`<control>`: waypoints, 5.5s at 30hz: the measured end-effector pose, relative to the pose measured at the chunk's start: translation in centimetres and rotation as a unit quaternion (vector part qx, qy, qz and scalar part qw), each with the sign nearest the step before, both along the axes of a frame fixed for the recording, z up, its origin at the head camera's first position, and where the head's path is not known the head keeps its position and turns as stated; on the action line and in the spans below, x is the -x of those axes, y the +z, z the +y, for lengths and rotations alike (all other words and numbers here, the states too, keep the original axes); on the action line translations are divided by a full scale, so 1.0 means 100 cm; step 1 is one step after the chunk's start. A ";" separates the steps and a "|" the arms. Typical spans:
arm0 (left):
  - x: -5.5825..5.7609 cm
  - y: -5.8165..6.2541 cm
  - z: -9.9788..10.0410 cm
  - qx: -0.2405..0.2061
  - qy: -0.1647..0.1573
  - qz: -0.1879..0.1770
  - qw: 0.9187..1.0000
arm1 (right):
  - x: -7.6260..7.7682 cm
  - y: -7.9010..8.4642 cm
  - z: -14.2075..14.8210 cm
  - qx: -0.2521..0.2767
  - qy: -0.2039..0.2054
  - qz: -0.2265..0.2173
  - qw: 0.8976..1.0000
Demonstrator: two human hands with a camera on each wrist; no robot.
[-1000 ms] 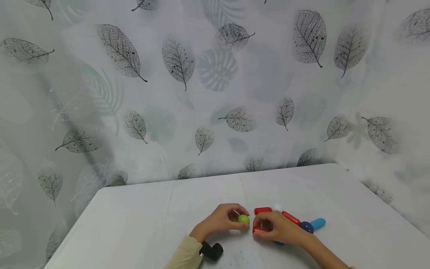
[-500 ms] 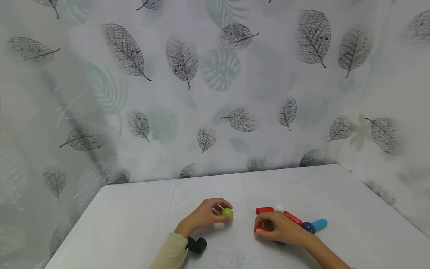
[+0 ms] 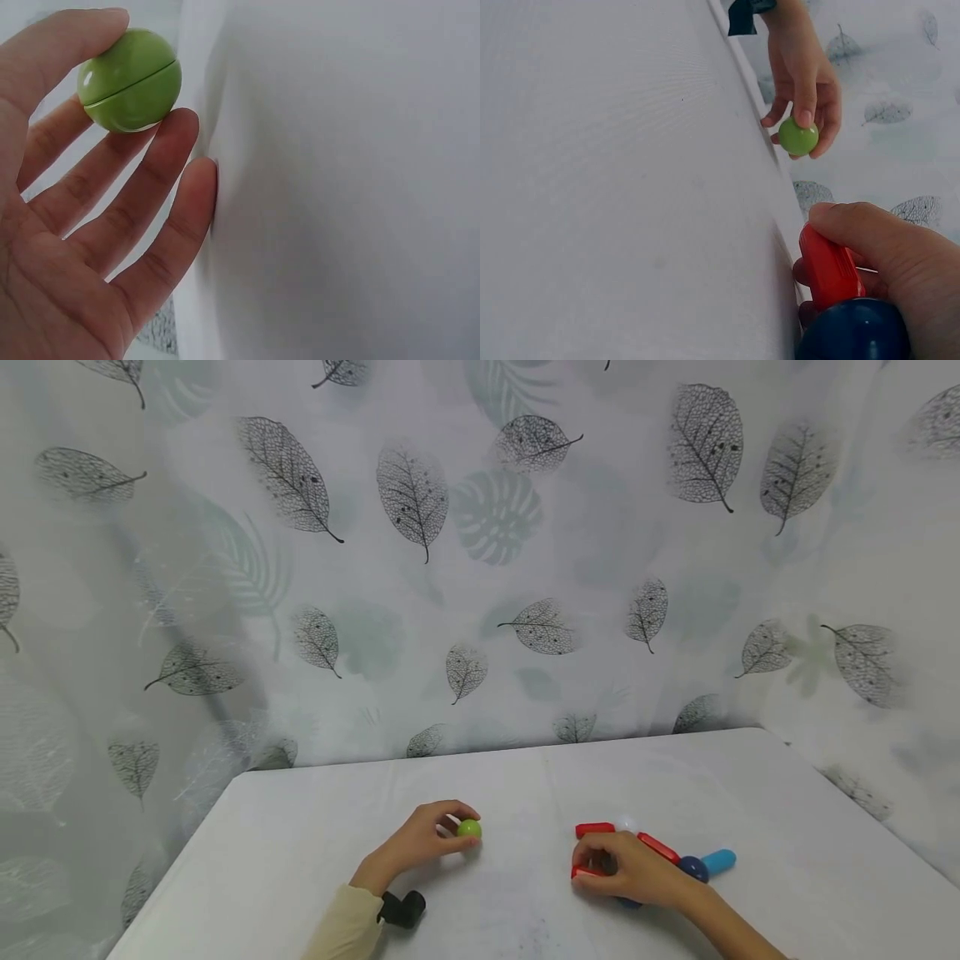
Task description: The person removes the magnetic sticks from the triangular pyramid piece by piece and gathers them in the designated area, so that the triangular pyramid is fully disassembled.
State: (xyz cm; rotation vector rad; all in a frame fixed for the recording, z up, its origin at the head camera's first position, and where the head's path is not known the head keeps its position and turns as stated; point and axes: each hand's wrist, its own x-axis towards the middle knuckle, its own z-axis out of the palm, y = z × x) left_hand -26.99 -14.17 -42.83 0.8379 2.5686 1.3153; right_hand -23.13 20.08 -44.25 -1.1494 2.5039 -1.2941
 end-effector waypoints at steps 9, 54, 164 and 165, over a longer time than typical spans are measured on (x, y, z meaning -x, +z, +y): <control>-0.005 0.002 -0.036 0.004 0.038 0.014 0.999 | -0.002 0.001 0.001 0.011 0.008 0.006 1.000; -0.014 -0.001 -0.104 0.077 0.253 0.067 0.962 | 0.000 0.001 0.001 0.020 -0.009 0.057 0.998; -0.045 0.007 0.075 0.168 -0.093 0.166 0.967 | -0.015 0.005 -0.019 0.034 0.029 0.027 0.999; -0.045 0.007 0.075 0.170 -0.094 0.163 0.967 | -0.015 0.005 -0.019 0.035 0.030 0.028 0.999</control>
